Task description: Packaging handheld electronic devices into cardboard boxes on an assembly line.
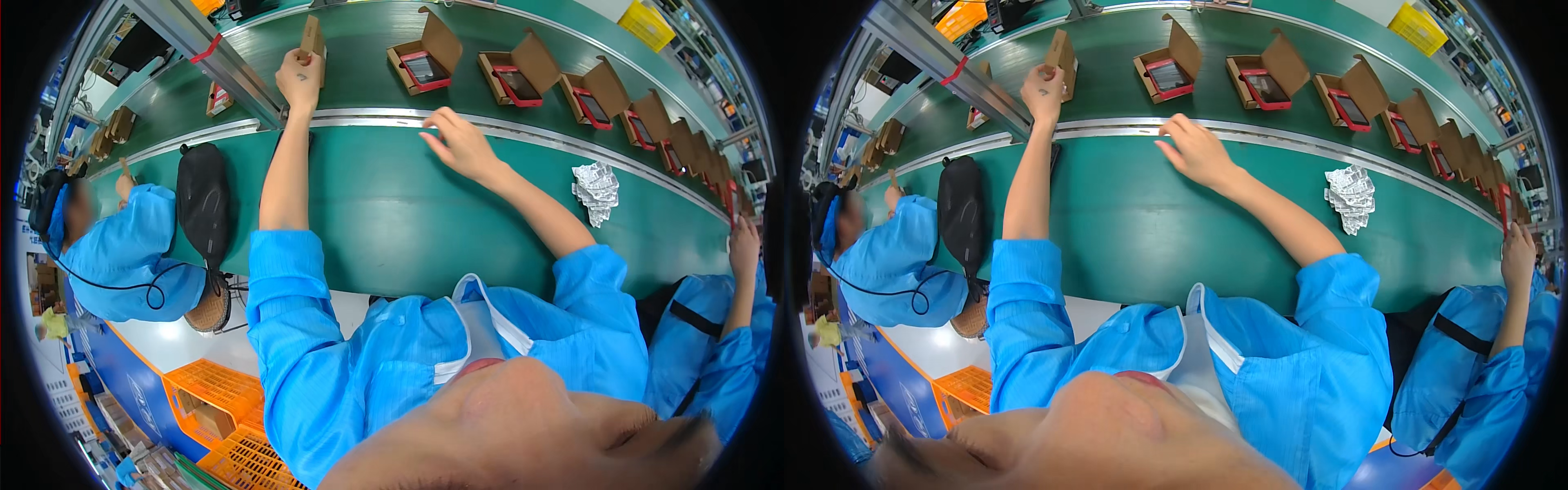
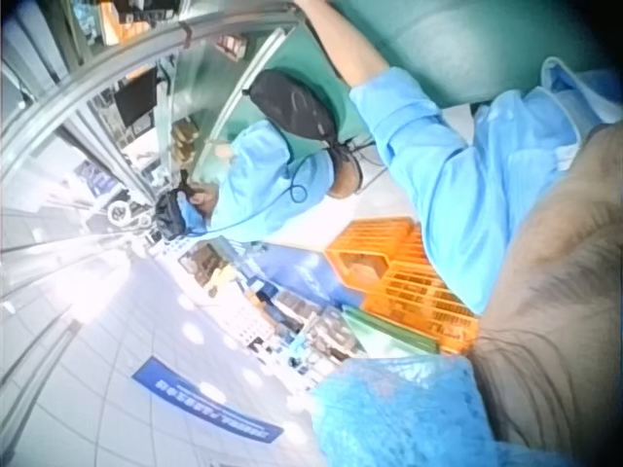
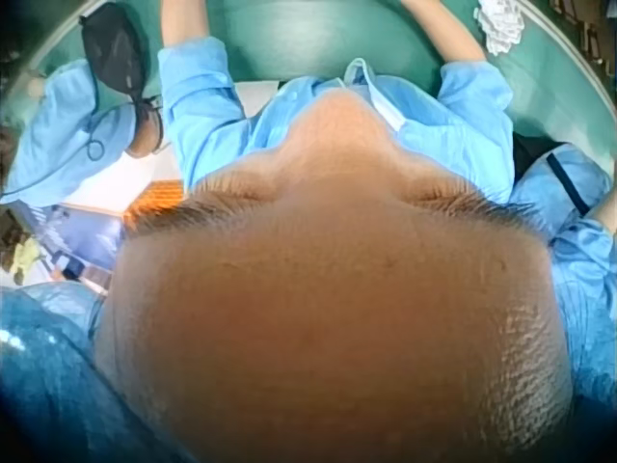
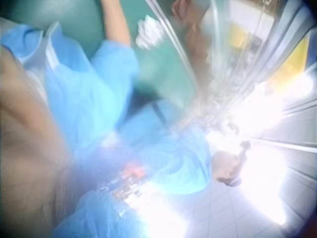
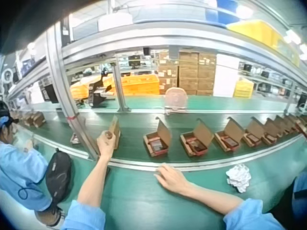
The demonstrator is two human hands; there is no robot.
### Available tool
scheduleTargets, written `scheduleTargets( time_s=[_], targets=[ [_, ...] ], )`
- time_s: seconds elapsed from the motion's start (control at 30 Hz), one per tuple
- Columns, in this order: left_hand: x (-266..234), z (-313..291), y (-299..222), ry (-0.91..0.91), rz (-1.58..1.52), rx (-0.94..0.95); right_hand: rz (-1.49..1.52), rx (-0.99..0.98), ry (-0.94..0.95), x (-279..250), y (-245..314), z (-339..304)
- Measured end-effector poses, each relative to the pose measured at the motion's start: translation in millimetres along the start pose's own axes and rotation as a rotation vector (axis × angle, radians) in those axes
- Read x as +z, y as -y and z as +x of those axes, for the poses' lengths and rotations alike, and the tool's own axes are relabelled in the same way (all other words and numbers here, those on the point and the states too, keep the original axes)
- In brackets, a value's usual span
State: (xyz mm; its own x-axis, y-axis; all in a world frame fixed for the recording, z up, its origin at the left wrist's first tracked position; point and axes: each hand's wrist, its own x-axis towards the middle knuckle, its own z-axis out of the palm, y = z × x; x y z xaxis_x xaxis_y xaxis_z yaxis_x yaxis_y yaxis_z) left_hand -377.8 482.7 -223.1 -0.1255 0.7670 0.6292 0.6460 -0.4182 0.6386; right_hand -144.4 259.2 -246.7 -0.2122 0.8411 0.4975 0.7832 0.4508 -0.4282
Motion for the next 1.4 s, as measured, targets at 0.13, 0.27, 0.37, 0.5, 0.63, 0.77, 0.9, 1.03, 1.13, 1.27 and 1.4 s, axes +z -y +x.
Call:
scheduleTargets(
  time_s=[0.13,0.27,0.37,0.5,0.63,0.77,0.9,1.03,1.13,1.27,1.4],
  targets=[
    [-7.2,-41.7,-66.1,0.161,-0.15,0.026,0.171,0.076,-0.197,51.5,-9.9,42.4],
    [-12.3,-53.6,-59.8,0.357,-0.531,-0.311,0.09,0.29,-0.12,67.2,15.2,101.8],
    [-5.6,-47.8,-4.1,0.153,-0.095,0.036,0.06,0.383,-0.098,89.7,7.9,133.9],
    [-2.0,-59.1,2.8,0.367,-0.116,-0.144,-0.089,0.348,-0.124,92.5,-2.9,149.6],
    [5.0,-66.2,33.2,0.312,-0.259,-0.231,-0.106,0.35,-0.123,93.6,11.0,155.5],
    [1.0,-71.1,34.1,0.329,-0.729,-0.454,-0.152,0.2,-0.12,90.5,25.6,159.5],
    [-8.9,-68.8,0.4,0.518,-1.175,-0.816,-0.098,-0.068,-0.268,83.0,49.1,148.5],
    [-10.9,-72.8,9.0,0.462,-1.219,-0.731,-0.115,-0.265,-0.292,80.1,65.3,139.9],
    [-19.1,-74.1,13.2,0.469,-1.44,-0.852,-0.092,-0.183,-0.334,72.1,56.3,142.5],
    [-40.2,-79.9,20.1,0.442,-1.474,-0.861,0.01,0.239,-0.332,76.3,12.1,164.0],
    [-41.8,-74.7,13.4,0.425,-1.524,-0.869,0.239,0.457,-0.231,101.1,-50.6,153.9]
  ],
)
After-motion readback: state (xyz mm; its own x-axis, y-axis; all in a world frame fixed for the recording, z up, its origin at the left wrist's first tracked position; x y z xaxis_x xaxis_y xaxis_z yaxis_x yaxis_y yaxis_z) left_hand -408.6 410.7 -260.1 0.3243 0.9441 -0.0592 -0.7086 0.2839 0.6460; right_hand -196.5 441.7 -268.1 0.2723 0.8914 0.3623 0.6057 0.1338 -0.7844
